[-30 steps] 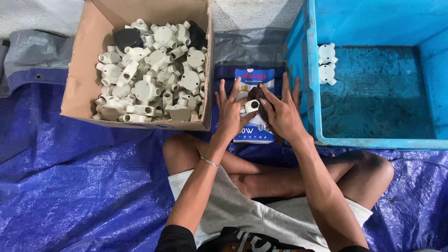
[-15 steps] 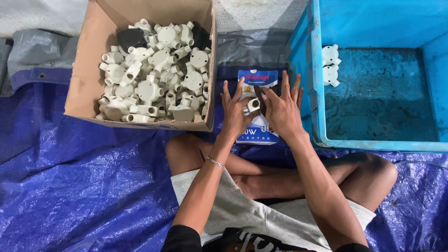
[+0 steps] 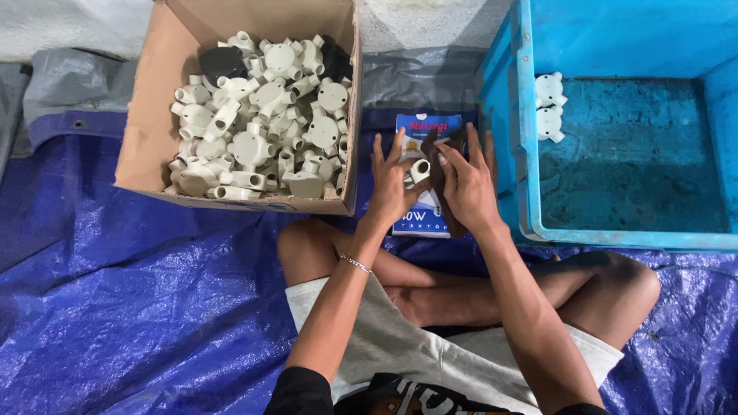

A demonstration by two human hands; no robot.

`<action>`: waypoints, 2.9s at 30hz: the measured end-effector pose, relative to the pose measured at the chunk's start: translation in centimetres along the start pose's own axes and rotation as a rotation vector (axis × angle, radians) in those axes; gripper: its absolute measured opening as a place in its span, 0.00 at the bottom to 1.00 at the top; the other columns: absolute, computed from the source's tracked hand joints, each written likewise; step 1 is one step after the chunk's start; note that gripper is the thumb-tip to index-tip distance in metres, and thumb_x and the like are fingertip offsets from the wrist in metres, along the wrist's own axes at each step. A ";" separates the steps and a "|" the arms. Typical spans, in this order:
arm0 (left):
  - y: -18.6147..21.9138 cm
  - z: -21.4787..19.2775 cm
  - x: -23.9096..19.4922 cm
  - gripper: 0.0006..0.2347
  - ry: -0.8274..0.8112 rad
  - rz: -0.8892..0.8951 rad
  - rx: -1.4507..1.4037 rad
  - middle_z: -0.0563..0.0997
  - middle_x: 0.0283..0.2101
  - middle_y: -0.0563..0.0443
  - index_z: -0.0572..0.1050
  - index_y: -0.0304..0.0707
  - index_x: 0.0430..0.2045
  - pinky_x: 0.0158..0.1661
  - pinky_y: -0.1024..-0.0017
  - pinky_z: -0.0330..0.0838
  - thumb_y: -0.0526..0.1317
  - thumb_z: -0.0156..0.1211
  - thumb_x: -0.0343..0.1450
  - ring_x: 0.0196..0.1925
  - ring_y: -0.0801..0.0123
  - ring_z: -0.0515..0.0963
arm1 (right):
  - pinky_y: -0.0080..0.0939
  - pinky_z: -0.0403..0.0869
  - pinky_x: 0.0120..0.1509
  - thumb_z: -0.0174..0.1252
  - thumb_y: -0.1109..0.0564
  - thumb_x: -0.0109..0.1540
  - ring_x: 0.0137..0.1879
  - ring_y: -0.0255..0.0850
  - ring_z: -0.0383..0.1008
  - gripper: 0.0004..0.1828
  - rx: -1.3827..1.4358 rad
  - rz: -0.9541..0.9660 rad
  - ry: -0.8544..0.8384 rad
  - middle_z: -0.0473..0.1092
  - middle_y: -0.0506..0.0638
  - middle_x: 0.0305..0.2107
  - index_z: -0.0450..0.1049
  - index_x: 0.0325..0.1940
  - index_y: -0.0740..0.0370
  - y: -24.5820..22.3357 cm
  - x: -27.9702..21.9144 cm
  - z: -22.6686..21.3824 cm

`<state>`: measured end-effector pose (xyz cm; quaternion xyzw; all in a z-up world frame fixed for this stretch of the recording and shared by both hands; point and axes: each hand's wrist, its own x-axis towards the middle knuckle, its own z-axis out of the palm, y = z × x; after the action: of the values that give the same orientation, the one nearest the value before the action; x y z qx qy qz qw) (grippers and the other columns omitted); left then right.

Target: The person sits on a blue tarp and cleans white plastic parts using a dark cloth. They pick each part from a cardboard box, wipe it thoroughly, and place it into a blue plastic bin. The process is repeated for multiple parts throughout the video.

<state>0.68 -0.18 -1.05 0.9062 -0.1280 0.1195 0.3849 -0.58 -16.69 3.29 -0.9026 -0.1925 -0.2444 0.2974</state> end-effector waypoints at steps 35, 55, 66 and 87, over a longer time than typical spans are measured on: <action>0.7 -1.1 -1.1 0.18 0.189 0.013 -0.170 0.68 0.65 0.42 0.80 0.38 0.28 0.63 0.35 0.49 0.56 0.68 0.65 0.67 0.23 0.54 | 0.50 0.71 0.39 0.52 0.46 0.72 0.37 0.48 0.74 0.15 0.326 0.468 -0.024 0.75 0.57 0.29 0.79 0.43 0.55 5.5 -0.1 3.3; 6.1 -1.9 4.1 0.26 0.210 -0.176 -0.235 0.77 0.52 0.36 0.82 0.35 0.24 0.62 0.44 0.55 0.64 0.62 0.63 0.58 0.28 0.68 | 0.60 0.71 0.55 0.77 0.54 0.45 0.50 0.68 0.73 0.38 0.218 -0.167 -0.169 0.73 0.71 0.42 0.74 0.53 0.79 -0.4 5.1 -8.0; 14.3 1.4 11.1 0.27 -0.062 0.538 0.294 0.38 0.71 0.39 0.78 0.46 0.49 0.68 0.16 0.39 0.40 0.81 0.54 0.73 0.32 0.29 | 0.55 0.68 0.55 0.73 0.51 0.50 0.56 0.61 0.71 0.38 -0.221 -0.106 -0.266 0.74 0.66 0.51 0.73 0.59 0.74 7.7 5.1 -17.2; 11.8 28.4 8.7 0.10 0.105 0.413 0.538 0.80 0.26 0.39 0.80 0.39 0.19 0.30 0.46 0.60 0.36 0.47 0.60 0.30 0.47 0.79 | 0.52 0.79 0.37 0.54 0.57 0.59 0.39 0.50 0.83 0.12 -0.814 0.488 -0.832 0.80 0.51 0.29 0.85 0.33 0.53 31.9 -2.7 -4.7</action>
<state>8.39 -29.97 -9.57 0.9228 -0.2527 0.2709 0.1058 11.42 -44.16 -9.04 -0.9809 0.0279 0.1484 -0.1227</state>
